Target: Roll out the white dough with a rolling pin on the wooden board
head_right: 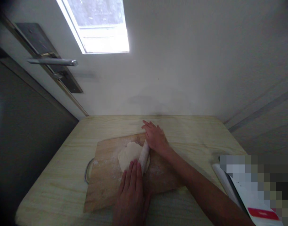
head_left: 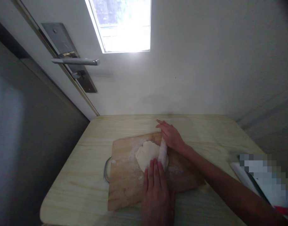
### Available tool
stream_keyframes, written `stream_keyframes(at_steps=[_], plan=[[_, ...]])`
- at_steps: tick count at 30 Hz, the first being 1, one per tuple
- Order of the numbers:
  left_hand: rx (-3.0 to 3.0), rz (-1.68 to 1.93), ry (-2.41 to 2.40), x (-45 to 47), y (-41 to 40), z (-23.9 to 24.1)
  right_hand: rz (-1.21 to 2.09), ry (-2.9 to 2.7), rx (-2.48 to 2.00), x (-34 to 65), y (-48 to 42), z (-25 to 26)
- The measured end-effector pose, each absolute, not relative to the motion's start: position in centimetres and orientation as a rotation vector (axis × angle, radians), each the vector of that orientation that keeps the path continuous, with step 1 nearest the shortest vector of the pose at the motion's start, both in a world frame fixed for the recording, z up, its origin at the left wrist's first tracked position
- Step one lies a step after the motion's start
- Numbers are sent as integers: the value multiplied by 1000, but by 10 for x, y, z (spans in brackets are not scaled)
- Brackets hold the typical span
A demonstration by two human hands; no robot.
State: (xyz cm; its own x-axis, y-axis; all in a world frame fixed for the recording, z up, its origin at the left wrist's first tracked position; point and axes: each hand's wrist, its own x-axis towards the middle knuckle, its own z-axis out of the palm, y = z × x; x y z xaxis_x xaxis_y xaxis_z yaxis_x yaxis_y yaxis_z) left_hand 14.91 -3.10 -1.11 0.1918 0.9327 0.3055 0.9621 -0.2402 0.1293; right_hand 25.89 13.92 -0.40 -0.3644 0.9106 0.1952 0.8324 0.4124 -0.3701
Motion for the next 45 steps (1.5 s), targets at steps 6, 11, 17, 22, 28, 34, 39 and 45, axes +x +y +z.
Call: stream_keyframes(at_steps=[6,11,17,22,28,34,39,45], plan=[[-2305,-550,-1900,161,-35,-18,307,-2245,-1439,263,137,-6],[-2343,-472,-1940,167,-39,-15,317,-2180,-1411,268,133,-9],[-2371,-368,-1931,176,-41,-12,331,-2148,-1427,276,125,-8],[-2390,-367,-1892,181,-43,-13,379,-2124,-1465,281,119,-6],[-2349,-316,-1908,191,-47,-13,358,-2103,-1495,290,114,-10],[-2296,-328,-1923,201,-51,-18,362,-2062,-1501,295,109,-12],[-2340,-361,-1889,215,-58,-24,371,-2015,-1502,306,102,-20],[-2417,-436,-1818,210,-57,-25,353,-2000,-1437,319,96,-26]])
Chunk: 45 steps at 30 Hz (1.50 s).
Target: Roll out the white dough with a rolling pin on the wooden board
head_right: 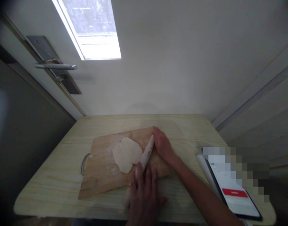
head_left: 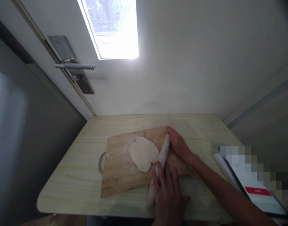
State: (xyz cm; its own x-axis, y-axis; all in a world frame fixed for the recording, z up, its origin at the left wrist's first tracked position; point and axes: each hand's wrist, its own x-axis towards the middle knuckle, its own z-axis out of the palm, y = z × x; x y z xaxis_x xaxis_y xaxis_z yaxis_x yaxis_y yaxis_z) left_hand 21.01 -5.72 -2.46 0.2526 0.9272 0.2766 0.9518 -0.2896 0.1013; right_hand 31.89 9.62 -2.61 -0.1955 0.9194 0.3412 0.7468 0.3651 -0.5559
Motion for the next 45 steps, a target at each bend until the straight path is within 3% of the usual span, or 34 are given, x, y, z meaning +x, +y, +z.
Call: stream_keyframes(at_steps=[8,12,23,29,45], plan=[[-2685,-385,-1383,150,-42,-6,304,-2200,-1214,329,85,-7],[-2682,-339,-1453,131,-38,-7,332,-2432,-1066,348,67,-7],[-2798,-447,-1343,83,0,34,-307,-2403,-1334,327,18,4],[-2887,-456,-1452,70,49,39,-304,-2229,-1579,289,-2,-7],[-2783,-333,-1481,127,118,26,-51,-2245,-1568,288,-9,-34]])
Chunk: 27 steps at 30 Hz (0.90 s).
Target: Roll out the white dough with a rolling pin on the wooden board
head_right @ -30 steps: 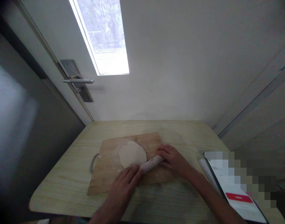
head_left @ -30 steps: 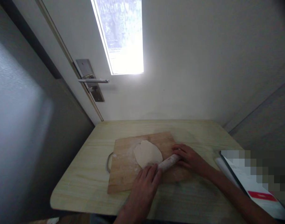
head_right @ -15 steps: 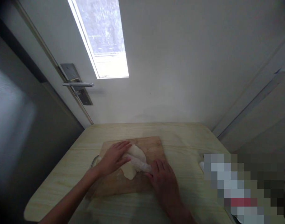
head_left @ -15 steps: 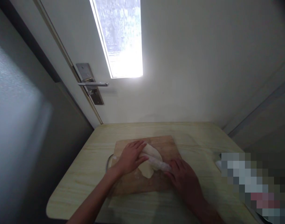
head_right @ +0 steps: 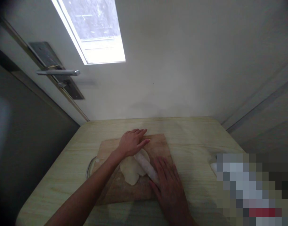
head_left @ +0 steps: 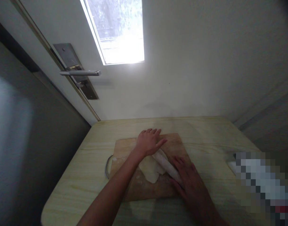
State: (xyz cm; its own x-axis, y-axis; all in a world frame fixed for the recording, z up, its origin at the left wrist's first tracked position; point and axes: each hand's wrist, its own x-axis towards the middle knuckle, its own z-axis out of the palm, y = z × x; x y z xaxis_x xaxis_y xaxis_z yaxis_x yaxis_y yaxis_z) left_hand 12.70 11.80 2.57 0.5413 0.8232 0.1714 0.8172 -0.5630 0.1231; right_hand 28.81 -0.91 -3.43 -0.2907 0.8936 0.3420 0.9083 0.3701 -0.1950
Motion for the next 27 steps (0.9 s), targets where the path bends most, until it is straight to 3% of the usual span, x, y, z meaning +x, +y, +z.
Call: stream_keyframes(at_steps=[27], plan=[[2539,282,1525,148,149,20,228,-2179,-1547,300,-2,-32]])
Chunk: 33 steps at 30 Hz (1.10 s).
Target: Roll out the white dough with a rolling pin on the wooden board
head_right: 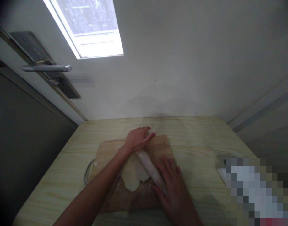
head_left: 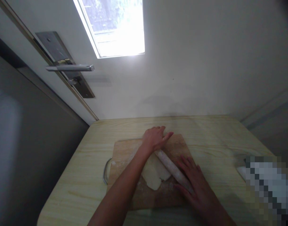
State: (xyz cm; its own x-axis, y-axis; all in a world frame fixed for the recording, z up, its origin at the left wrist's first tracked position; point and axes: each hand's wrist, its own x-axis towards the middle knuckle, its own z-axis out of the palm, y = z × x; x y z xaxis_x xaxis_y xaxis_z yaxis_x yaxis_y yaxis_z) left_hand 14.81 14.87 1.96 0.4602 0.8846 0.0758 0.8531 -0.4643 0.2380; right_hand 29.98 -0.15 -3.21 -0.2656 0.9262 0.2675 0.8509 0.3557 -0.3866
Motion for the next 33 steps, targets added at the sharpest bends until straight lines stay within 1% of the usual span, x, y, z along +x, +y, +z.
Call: stream_keyframes(at_steps=[9,17,27,33], plan=[[2459,331,1516,154,153,19,402,-2157,-1607,304,3,-29],[2448,386,1499,158,158,16,486,-2121,-1612,307,6,-27],[2460,315,1507,166,161,23,458,-2106,-1622,311,10,-28],[2508,375,1457,177,168,17,464,-2074,-1653,318,15,-27]])
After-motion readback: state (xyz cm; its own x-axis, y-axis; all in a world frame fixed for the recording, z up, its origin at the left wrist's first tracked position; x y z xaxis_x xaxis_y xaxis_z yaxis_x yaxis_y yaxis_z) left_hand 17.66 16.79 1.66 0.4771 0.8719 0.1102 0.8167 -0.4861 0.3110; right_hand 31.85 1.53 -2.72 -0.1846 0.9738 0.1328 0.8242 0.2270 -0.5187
